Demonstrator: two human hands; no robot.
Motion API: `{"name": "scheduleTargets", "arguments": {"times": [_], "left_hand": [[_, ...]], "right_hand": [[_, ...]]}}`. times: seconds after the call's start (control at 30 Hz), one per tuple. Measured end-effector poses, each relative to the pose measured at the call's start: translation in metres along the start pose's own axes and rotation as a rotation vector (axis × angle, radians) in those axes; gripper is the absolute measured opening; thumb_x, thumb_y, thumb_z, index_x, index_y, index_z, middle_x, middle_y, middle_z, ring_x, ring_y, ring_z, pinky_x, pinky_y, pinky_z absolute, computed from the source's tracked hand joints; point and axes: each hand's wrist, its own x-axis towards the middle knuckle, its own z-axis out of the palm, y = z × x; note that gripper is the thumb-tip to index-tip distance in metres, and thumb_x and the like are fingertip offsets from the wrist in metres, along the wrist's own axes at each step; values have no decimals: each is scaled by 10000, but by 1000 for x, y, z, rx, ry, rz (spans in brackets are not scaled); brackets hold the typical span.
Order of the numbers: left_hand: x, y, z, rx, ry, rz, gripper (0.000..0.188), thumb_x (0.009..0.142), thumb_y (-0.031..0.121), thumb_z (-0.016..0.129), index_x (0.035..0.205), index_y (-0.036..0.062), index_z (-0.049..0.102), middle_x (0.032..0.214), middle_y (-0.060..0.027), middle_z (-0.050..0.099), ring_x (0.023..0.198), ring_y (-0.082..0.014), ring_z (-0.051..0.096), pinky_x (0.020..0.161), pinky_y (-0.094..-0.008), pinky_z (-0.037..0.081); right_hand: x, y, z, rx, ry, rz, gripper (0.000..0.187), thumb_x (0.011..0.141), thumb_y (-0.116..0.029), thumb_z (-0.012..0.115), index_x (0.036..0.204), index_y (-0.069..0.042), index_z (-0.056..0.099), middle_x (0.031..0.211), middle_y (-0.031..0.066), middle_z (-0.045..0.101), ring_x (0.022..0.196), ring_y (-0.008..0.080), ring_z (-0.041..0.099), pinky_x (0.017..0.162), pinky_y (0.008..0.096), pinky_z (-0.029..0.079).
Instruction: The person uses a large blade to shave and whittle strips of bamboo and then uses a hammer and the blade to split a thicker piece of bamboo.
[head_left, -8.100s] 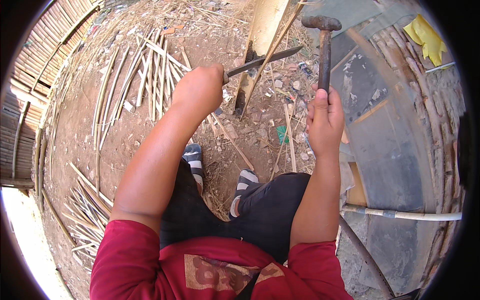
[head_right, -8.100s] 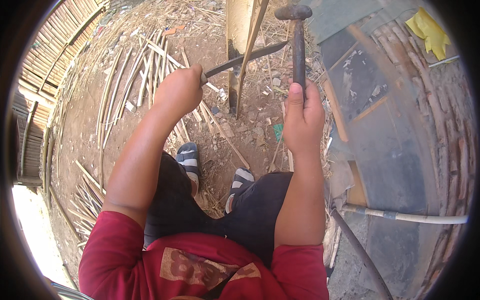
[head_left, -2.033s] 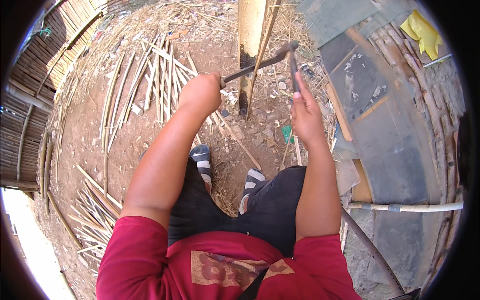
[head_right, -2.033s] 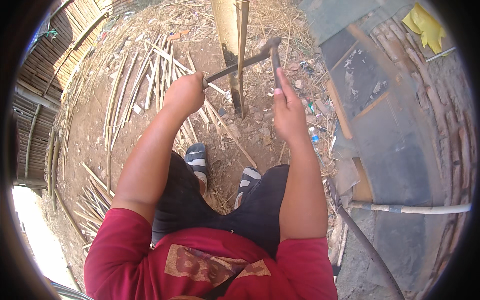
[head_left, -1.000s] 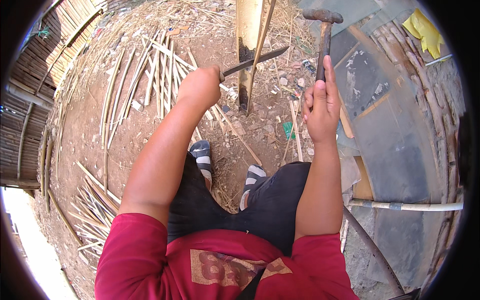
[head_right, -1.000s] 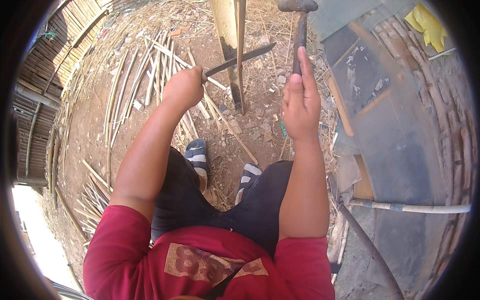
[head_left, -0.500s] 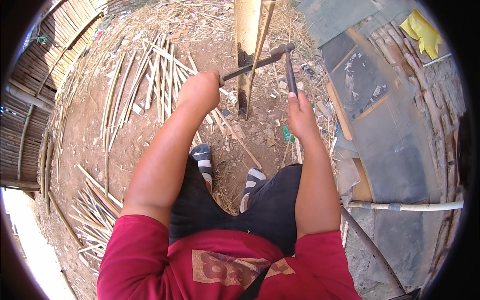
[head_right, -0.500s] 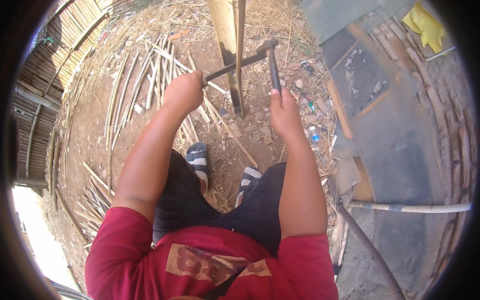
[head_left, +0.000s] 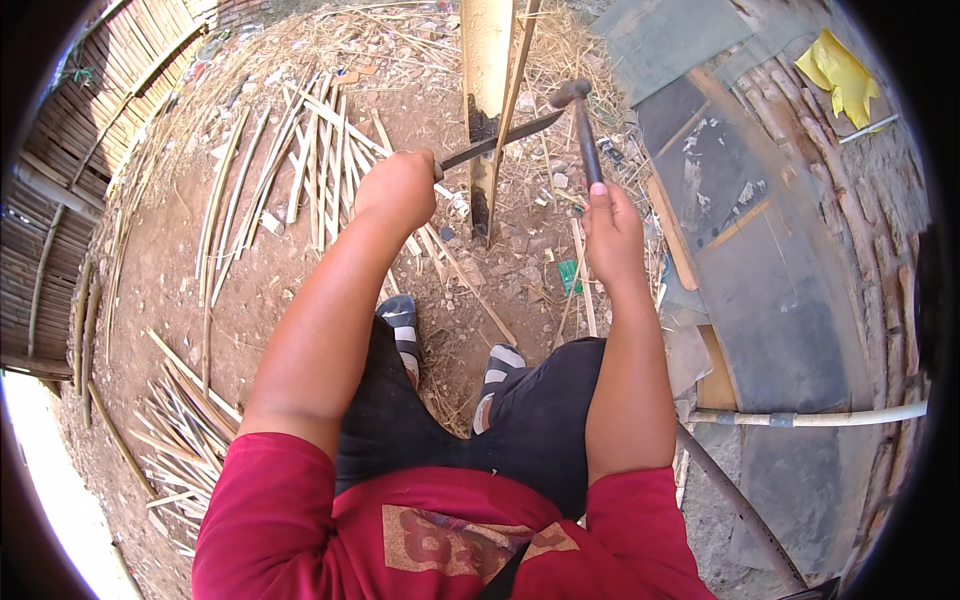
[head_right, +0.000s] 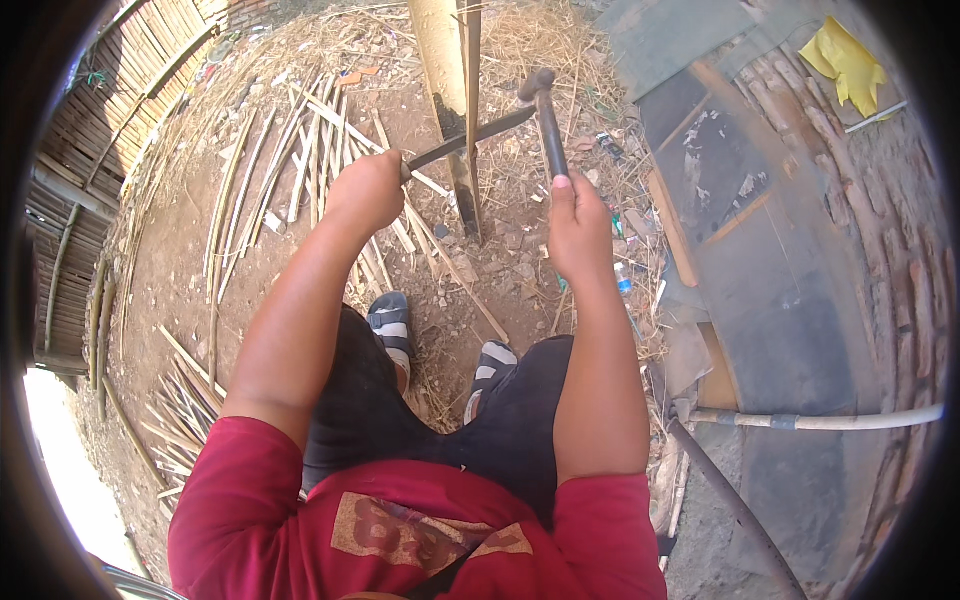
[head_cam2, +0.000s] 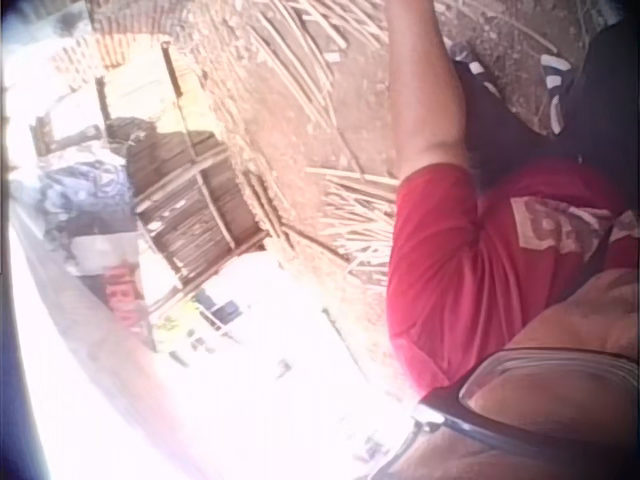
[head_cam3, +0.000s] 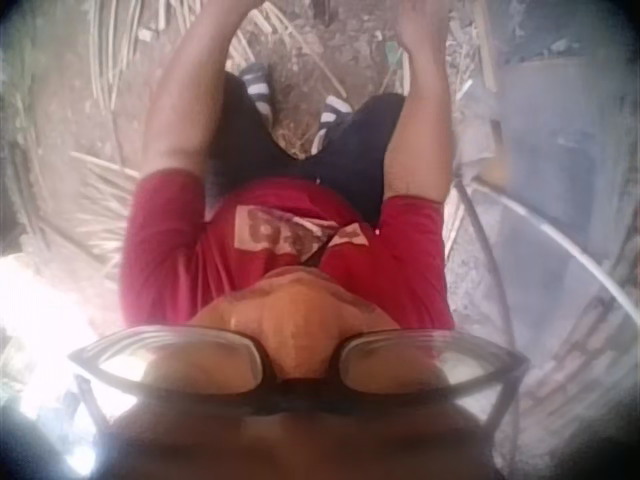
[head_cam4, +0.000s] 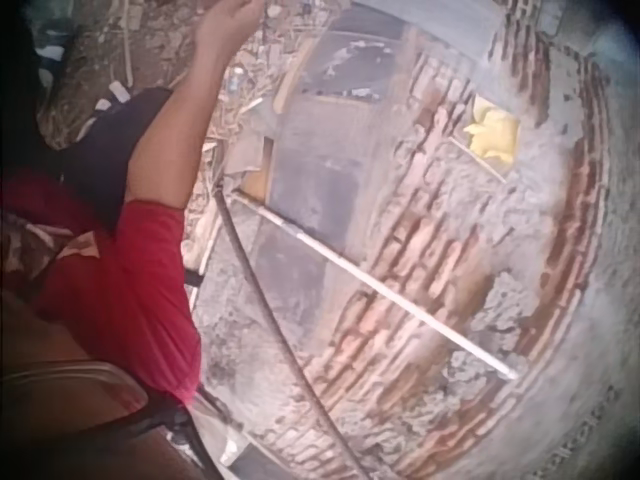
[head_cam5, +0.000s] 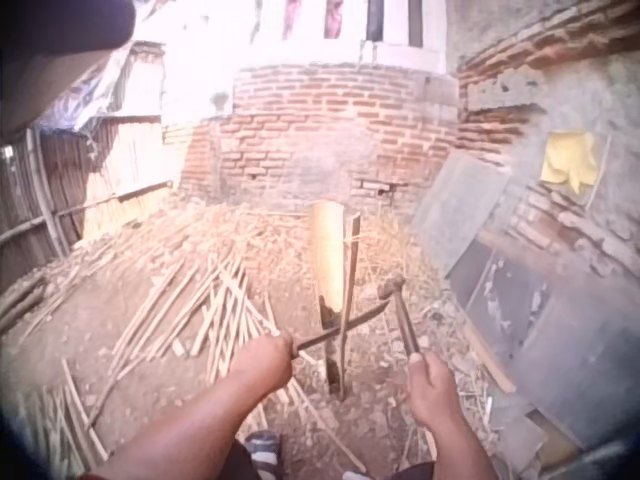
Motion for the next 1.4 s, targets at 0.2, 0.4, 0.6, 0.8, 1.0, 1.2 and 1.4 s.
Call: {"name": "scheduleTargets", "arguments": {"times": [0.2,0.4,0.6,0.8,1.0,1.2,1.4], "left_hand": [[-5,9,-4,34,-6,-5,225,926,58,579,1126,57,682,1039,-203,738,1015,-374,717,883,-480,571],[-2,0,4,42,12,53,227,923,58,579,1137,35,653,1004,-215,737,972,-388,725,848,-493,580],[-1,6,0,45,3,26,222,930,75,589,1138,41,658,1014,-211,738,977,-385,725,849,-493,581],[-8,8,-4,33,-34,9,238,919,50,577,1137,60,674,1021,-195,741,995,-380,720,867,-485,573],[-4,6,1,45,-12,11,235,918,50,579,1131,66,678,1029,-186,744,1003,-372,720,872,-480,572],[-3,4,1,59,0,28,226,915,55,582,1119,59,680,1025,-200,741,989,-369,724,858,-482,575],[-4,5,2,30,4,56,190,952,91,572,1108,58,677,992,-198,744,958,-375,727,848,-484,576]], "right_hand": [[-8,-20,6,102,47,-81,447,1117,-397,420,1217,-20,640,783,81,600,678,143,586,637,335,474],[-3,-18,2,211,4,23,429,1101,-404,466,1180,-27,655,735,44,579,644,134,562,615,328,459],[0,19,15,-28,-40,63,426,1114,-382,444,1181,-22,663,710,24,554,625,106,538,590,304,433],[-15,-26,-5,368,2,9,415,1127,-379,409,1150,-34,639,691,-3,518,571,56,461,529,266,376],[2,15,18,10,-139,158,432,1133,-388,385,1202,-24,607,670,-38,449,553,50,421,531,251,365],[-12,-36,-8,453,8,-73,448,1124,-406,412,1134,-12,625,678,3,504,556,97,485,546,291,409],[4,24,22,-55,-111,111,430,1118,-399,413,1116,-53,669,703,30,553,606,135,536,593,339,446]]}}
